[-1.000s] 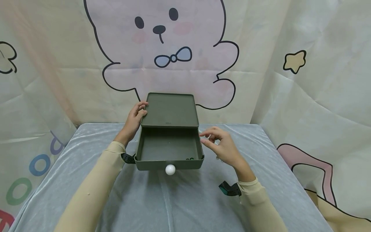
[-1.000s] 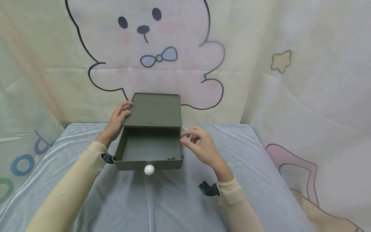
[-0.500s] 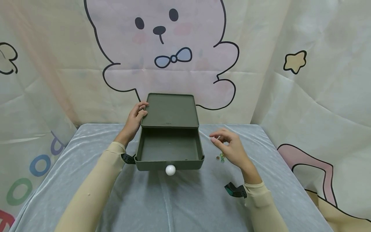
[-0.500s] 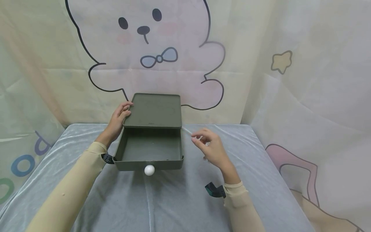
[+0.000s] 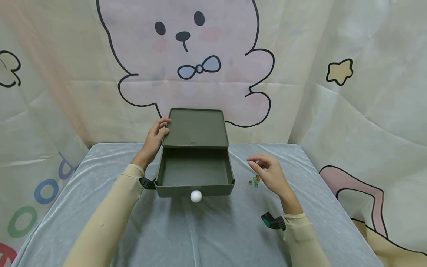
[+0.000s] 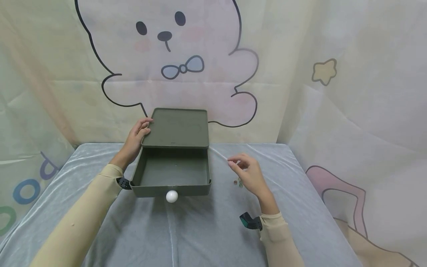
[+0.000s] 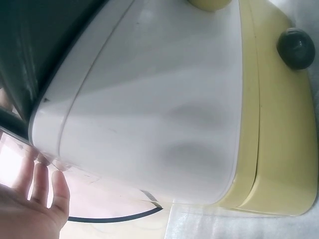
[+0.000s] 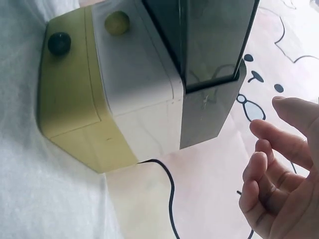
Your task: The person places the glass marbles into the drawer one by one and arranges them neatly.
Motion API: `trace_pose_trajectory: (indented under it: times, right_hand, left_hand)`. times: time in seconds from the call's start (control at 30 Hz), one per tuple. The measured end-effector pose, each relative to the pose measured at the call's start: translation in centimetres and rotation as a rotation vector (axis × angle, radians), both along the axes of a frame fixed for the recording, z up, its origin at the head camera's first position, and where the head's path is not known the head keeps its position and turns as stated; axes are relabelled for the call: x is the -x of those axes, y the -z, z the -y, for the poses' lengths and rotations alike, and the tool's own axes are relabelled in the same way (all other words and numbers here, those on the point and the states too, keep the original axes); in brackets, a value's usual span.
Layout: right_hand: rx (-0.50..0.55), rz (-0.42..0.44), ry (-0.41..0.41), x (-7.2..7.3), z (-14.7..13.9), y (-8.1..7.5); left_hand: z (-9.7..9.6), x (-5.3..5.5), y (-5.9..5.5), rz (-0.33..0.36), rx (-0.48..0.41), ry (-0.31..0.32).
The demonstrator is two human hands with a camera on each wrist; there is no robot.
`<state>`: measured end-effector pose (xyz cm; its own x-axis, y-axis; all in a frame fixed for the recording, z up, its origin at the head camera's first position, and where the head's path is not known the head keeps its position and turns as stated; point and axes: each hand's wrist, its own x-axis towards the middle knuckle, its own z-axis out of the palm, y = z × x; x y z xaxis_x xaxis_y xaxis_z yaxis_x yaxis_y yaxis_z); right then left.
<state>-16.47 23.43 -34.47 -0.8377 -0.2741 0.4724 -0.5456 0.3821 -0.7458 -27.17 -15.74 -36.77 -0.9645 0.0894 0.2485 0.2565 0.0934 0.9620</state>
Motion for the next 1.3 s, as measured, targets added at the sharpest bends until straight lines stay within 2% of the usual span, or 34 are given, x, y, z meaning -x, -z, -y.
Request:
trace_pose_trajectory:
  times: [0.13,0.37,0.47,0.8,1.03,1.3]
  right_hand:
    - [0.004,0.012,-0.002,0.6,-0.4,0.7]
    - [-0.001,0.033,0.016,3.2,-2.0,4.1]
    - [-0.022,0.050,0.028,3.8,-2.5,4.7]
    - [-0.063,0.197,0.072,5.5,-5.1,7.0]
    - [-0.094,0.307,0.093,6.0,-6.4,8.2]
    - [-0.157,0.429,0.027,6.4,-7.8,9.8]
  left_hand:
    - [0.0,0.0,0.1,0.004,-0.003,0.003]
    - [0.0,0.0,0.0,0.006,-0.013,0.005]
    - [0.0,-0.1,0.0,0.005,-0.013,0.005]
    - [0.0,-0.2,-0.2,0.010,-0.020,0.012]
    - [0.1,-0.1,-0.2,0.010,-0.026,0.015]
    - [0.1,0.0,-0.2,0.013,-0.023,0.017]
